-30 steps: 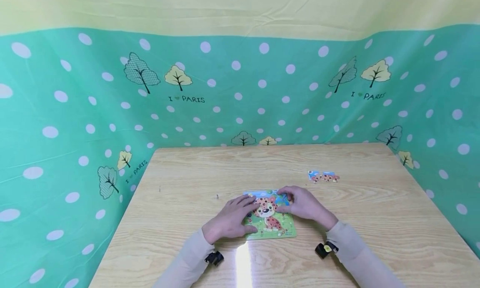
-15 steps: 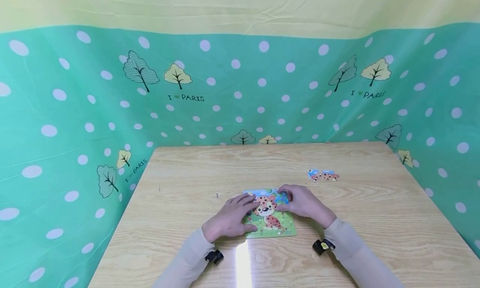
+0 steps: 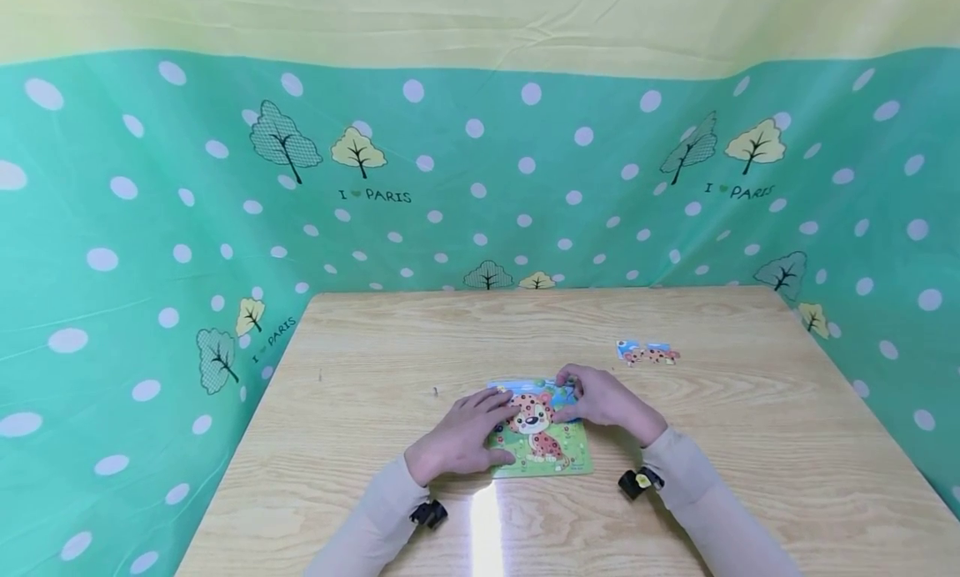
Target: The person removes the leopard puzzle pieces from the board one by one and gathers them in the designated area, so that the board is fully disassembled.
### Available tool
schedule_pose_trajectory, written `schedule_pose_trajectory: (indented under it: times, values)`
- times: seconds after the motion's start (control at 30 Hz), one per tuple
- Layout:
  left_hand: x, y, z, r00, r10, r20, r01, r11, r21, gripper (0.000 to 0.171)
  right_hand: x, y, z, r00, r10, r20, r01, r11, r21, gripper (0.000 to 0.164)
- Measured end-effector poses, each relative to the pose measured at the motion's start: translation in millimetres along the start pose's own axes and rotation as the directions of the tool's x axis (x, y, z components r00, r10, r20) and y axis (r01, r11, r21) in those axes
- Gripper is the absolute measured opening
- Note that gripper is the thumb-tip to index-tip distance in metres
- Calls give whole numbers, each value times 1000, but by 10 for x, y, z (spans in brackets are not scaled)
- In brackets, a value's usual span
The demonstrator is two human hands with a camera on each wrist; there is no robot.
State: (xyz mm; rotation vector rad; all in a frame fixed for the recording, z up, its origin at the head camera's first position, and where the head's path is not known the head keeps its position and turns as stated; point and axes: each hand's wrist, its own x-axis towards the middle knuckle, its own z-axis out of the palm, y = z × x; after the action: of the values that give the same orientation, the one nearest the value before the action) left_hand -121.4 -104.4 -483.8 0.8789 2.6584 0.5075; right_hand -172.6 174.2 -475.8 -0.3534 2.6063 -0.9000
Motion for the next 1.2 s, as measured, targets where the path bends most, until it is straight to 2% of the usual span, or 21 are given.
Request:
schedule_pose_trajectory:
  times: [0.2, 0.43, 0.8, 1.03, 1.2]
  values:
    - [6, 9, -5, 1000, 4, 9, -4, 1000, 4, 76, 6, 40, -3, 1000, 8, -3, -8, 999, 51, 48]
    - [4, -4, -4, 1000, 8, 11, -8, 1000, 3, 76, 6, 64, 31, 999, -10, -36, 11, 1000, 23, 50]
    - [12, -10, 13, 1000, -1, 15, 2, 1000, -9, 77, -24, 107, 32, 994, -81, -70, 84, 995, 45, 49]
    - [17, -6, 7, 1000, -1, 11, 2, 1000, -8, 77, -16, 152, 26, 989, -132, -70, 138, 986, 89, 60]
    - [15, -2, 9, 1000, -2, 12, 2, 1000, -4, 77, -5, 171, 25, 988, -139, -62, 144, 985, 98, 54]
